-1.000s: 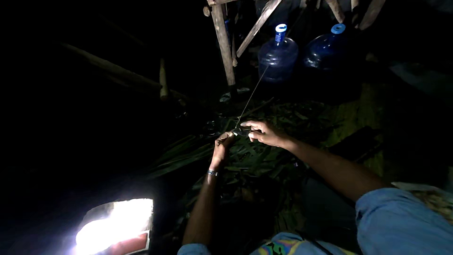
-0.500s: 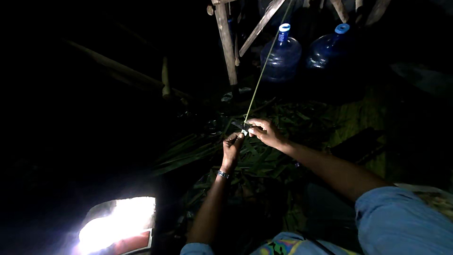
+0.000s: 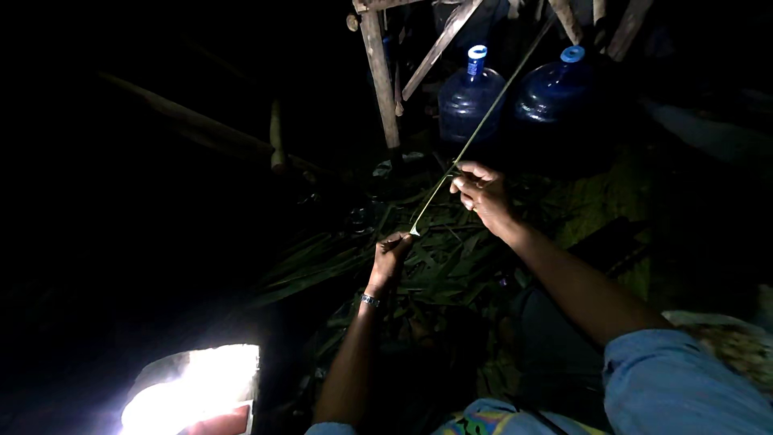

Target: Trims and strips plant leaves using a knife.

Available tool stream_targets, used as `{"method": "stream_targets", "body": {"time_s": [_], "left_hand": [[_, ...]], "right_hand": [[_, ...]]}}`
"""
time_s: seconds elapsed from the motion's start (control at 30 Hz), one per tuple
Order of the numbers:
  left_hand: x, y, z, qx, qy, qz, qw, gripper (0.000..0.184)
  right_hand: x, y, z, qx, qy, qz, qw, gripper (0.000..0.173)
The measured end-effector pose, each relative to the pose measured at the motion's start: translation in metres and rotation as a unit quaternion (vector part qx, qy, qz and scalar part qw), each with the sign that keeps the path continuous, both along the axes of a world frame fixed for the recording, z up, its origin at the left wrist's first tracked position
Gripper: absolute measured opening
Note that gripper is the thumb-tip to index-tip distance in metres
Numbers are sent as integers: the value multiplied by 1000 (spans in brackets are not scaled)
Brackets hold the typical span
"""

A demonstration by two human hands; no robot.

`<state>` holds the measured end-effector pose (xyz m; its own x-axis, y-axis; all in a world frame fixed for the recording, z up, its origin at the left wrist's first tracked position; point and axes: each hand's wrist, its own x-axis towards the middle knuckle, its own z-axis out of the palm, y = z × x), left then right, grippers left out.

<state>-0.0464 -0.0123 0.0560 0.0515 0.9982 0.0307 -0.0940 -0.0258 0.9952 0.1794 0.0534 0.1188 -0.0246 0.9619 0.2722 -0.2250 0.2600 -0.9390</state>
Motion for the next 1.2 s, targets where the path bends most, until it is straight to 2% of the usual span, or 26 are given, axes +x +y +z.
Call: {"method": "stream_targets", "body": {"time_s": [0.2,0.4,0.57,0.7,0.8,1.03,1.2], "left_hand": [[-22,6,-3,11,51,-15,999,17],[-51,9,2,-16,58,-13,998,18],[-75,6,8,-13,72,3,997,19],[-78,0,17,-19,80,-20,996,19],[-83,4,9,-8,99,-58,993,19],[-93,-5,15,-102,141,-82,981,16],[-114,-2,4,-96,87,10,992,16]], "right_hand": [[37,9,12,2,67,-72,995,29],[72,12,23,-8,125,-142,982,24],[92,15,21,-5,155,-160,975,24],[95,15,20,-18,152,-162,975,22],[94,16,20,-4,152,-168,974,23],[117,19,21,-2,190,-205,960,25],[144,28,8,-38,236,-257,936,25]]}}
